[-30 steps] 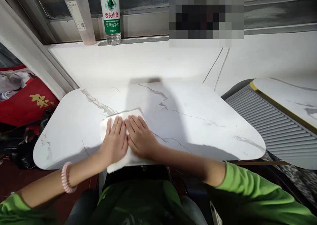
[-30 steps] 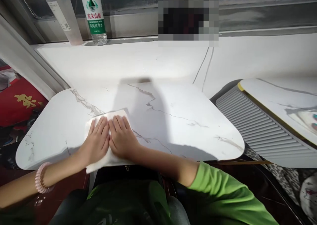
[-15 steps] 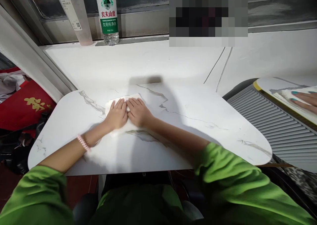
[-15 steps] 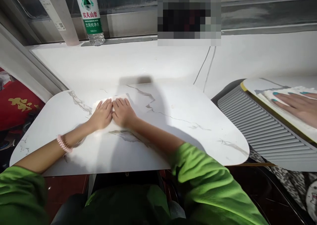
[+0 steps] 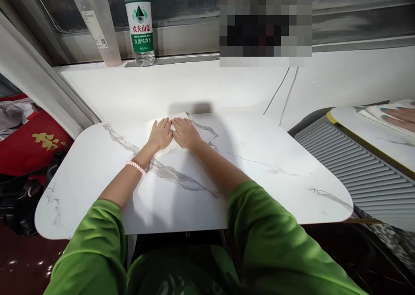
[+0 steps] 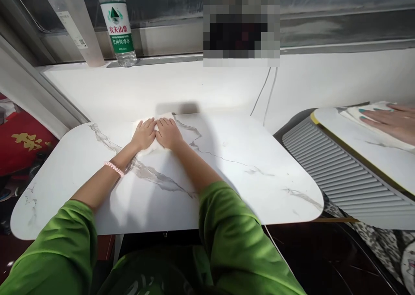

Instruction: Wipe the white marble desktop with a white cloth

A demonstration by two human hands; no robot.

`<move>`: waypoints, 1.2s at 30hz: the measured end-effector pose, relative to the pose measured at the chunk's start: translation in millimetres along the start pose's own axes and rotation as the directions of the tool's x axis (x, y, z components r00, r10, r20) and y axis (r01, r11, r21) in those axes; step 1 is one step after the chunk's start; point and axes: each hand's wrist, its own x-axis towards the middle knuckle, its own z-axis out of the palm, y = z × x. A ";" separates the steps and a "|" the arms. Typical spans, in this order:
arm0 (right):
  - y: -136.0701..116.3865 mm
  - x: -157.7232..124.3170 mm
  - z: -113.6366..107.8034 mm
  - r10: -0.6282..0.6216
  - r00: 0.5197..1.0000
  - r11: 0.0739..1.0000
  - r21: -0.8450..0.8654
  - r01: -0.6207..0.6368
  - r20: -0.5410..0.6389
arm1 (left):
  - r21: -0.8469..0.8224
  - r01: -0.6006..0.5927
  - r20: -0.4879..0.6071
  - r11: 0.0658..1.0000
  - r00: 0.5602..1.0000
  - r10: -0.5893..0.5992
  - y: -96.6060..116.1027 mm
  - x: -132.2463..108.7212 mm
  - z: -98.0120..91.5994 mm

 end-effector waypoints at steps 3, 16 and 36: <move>-10.9 -31.7 -6.9 -0.024 1.000 0.999 -0.040 0.024 0.000 | -0.013 -0.063 -0.031 0.998 0.998 0.063 10.1 -26.5 1.2; -54.9 -225.5 -64.8 -0.045 0.997 0.999 -0.027 0.047 0.065 | -0.211 -0.337 0.025 0.917 0.936 0.350 107.2 -176.1 -4.2; 59.5 -20.6 -16.0 0.211 0.975 0.977 0.007 -0.211 -0.067 | -0.057 -0.206 -0.031 0.977 0.978 0.205 52.6 47.7 16.1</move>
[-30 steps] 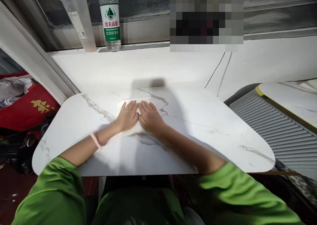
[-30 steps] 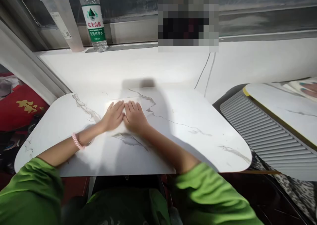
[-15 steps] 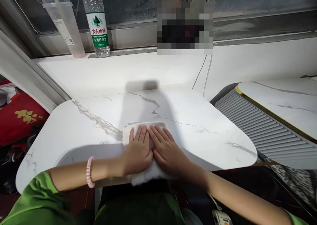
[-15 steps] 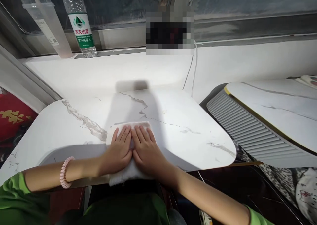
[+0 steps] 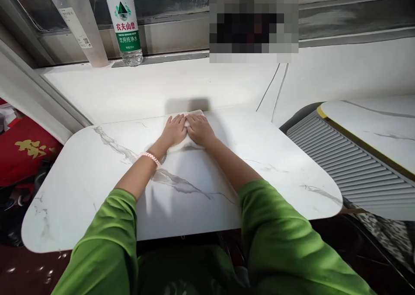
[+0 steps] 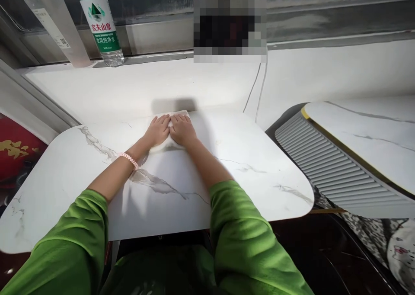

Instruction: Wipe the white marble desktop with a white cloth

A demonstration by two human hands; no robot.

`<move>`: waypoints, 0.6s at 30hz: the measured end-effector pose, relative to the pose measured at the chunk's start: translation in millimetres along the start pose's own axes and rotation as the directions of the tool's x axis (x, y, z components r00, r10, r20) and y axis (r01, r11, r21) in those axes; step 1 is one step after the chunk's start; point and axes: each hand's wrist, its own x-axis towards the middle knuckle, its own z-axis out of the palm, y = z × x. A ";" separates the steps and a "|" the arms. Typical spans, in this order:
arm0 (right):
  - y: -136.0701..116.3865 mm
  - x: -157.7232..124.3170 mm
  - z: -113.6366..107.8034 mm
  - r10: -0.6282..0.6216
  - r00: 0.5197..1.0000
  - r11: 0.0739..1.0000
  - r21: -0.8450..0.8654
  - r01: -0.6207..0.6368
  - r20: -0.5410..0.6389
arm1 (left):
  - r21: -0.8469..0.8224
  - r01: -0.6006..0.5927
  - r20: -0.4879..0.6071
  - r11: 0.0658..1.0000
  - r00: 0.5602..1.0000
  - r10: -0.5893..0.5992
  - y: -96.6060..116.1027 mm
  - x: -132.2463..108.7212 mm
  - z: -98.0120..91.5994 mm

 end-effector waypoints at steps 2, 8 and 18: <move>2.0 -0.7 0.7 -0.014 1.000 1.000 0.005 0.014 0.000 | 0.008 0.004 0.022 1.000 1.000 -0.004 0.4 -1.7 1.2; -4.2 -18.4 -8.1 -0.032 0.998 0.999 -0.014 0.033 0.057 | 0.054 -0.030 0.081 0.998 0.996 0.026 4.3 -14.0 -3.5; -21.7 -182.1 -57.0 -0.192 0.981 0.978 -0.081 0.190 -0.019 | 0.050 -0.132 0.087 0.990 0.988 0.127 112.4 -137.1 -11.3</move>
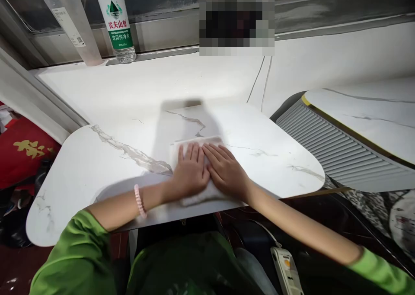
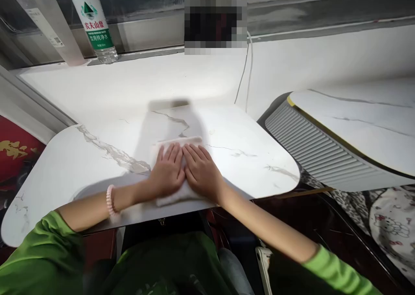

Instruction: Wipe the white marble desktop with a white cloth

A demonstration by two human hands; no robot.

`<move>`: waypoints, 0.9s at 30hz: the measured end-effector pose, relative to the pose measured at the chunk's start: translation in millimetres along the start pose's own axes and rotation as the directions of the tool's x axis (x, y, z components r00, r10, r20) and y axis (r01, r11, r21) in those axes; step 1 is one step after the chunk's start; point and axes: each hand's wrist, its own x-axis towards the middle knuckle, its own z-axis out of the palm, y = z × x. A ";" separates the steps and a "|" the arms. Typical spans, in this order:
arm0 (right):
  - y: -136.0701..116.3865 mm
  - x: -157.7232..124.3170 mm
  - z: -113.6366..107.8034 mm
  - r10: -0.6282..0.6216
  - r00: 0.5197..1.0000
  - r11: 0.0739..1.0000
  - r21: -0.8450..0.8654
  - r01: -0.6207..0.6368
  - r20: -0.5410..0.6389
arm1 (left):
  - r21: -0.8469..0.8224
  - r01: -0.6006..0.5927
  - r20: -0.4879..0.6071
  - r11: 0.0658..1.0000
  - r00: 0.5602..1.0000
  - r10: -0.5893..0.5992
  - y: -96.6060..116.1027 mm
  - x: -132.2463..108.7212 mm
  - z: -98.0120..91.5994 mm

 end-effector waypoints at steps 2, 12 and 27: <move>-2.5 -26.5 -12.2 -0.029 0.999 0.999 0.022 0.030 -0.044 | -0.001 -0.021 0.043 1.000 0.999 0.021 25.7 -14.1 -2.5; 54.7 -24.5 -17.1 0.063 0.998 0.996 0.066 -0.062 -0.014 | -0.064 -0.085 0.104 0.994 0.990 0.091 43.2 41.9 1.2; 108.2 93.3 28.4 0.270 0.960 0.963 -0.025 -0.269 0.068 | -0.033 -0.020 0.185 0.999 0.982 0.026 -36.9 149.0 0.2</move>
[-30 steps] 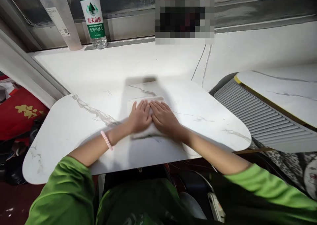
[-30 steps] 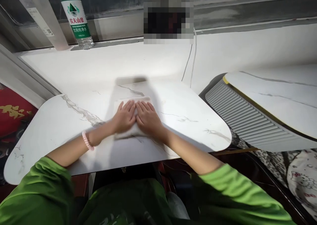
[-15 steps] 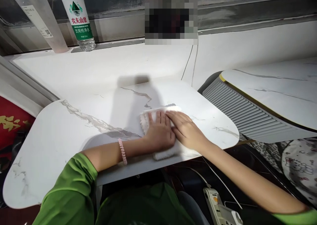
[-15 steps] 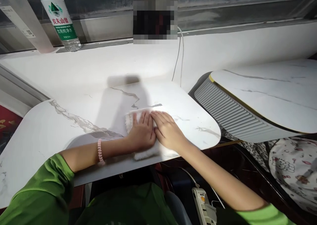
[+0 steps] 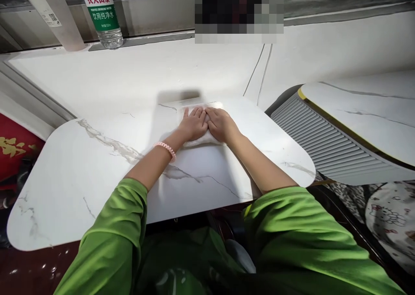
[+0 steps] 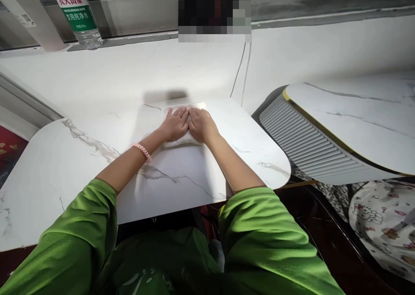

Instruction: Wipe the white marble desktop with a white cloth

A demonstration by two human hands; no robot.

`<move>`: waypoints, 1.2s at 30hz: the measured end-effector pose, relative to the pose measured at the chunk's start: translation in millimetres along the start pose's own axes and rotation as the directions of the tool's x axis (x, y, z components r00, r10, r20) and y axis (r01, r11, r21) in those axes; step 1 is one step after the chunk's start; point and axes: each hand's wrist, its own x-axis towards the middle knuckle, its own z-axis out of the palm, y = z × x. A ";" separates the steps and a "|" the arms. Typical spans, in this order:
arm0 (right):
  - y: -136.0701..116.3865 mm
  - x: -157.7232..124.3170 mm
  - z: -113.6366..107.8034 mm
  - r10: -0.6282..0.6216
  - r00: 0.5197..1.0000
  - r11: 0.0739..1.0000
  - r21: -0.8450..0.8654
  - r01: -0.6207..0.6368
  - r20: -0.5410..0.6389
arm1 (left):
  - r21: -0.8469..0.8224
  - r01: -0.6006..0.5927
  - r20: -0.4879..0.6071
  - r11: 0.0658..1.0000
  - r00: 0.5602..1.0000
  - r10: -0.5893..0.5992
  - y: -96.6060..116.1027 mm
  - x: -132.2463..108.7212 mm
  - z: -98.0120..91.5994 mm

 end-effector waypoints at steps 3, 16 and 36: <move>-1.3 -21.4 -4.9 0.052 0.998 0.999 -0.015 -0.051 0.036 | -0.013 -0.004 -0.010 1.000 1.000 0.004 13.2 -9.7 3.0; 77.7 -161.3 -53.1 -0.017 0.999 0.999 0.040 0.019 -0.037 | -0.042 -0.044 -0.083 0.998 0.996 0.040 160.5 -34.0 26.3; 120.7 -74.2 -38.1 -0.013 0.999 1.000 0.003 0.013 -0.043 | -0.079 -0.043 -0.147 0.996 0.989 0.031 122.5 49.6 21.1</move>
